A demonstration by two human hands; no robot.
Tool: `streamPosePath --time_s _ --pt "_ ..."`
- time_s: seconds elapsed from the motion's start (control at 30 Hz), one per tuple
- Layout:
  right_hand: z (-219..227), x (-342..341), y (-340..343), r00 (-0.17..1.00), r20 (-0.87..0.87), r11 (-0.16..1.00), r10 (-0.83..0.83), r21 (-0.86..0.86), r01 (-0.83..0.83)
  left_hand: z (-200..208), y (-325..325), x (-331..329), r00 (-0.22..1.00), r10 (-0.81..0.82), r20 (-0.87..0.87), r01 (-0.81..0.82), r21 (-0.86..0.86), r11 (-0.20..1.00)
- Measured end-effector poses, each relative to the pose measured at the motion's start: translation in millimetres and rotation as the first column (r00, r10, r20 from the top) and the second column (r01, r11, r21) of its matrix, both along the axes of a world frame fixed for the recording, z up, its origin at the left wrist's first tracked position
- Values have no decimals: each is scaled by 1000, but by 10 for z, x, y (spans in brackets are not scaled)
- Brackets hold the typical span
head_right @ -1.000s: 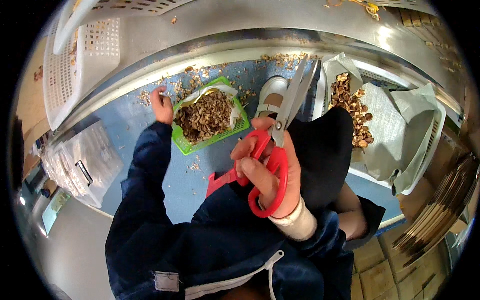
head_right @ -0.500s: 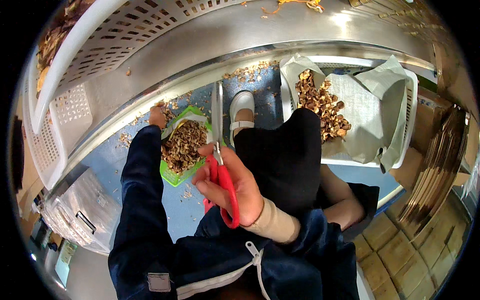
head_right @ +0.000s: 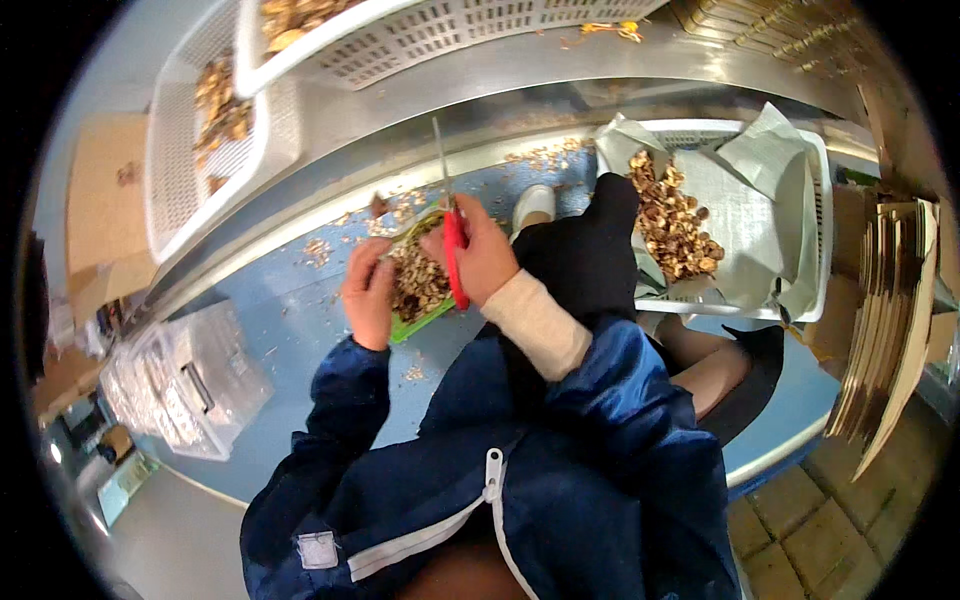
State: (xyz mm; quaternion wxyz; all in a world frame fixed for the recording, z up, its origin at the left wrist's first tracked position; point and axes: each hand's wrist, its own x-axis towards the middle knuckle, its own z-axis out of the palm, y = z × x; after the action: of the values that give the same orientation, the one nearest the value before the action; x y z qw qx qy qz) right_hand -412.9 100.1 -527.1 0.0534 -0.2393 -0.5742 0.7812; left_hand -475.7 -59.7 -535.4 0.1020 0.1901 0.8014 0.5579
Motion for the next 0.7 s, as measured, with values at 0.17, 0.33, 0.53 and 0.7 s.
streamPosePath --time_s 0.17,0.33,0.53,0.7 --pt "77 -71 -98 1000 -16 997 -22 -78 21 129 -237 372 980 -16 200 0 76 997" --pt "35 32 -38 984 -91 983 -154 -120 142 -250 -674 402 524 -86 847 -528 402 748" --pt "73 290 -28 986 -27 882 167 450 -137 -65 -516 401 551 -186 814 -493 497 714" --pt "233 328 -135 891 113 638 439 659 -398 34 -385 378 576 -226 786 -485 551 679"
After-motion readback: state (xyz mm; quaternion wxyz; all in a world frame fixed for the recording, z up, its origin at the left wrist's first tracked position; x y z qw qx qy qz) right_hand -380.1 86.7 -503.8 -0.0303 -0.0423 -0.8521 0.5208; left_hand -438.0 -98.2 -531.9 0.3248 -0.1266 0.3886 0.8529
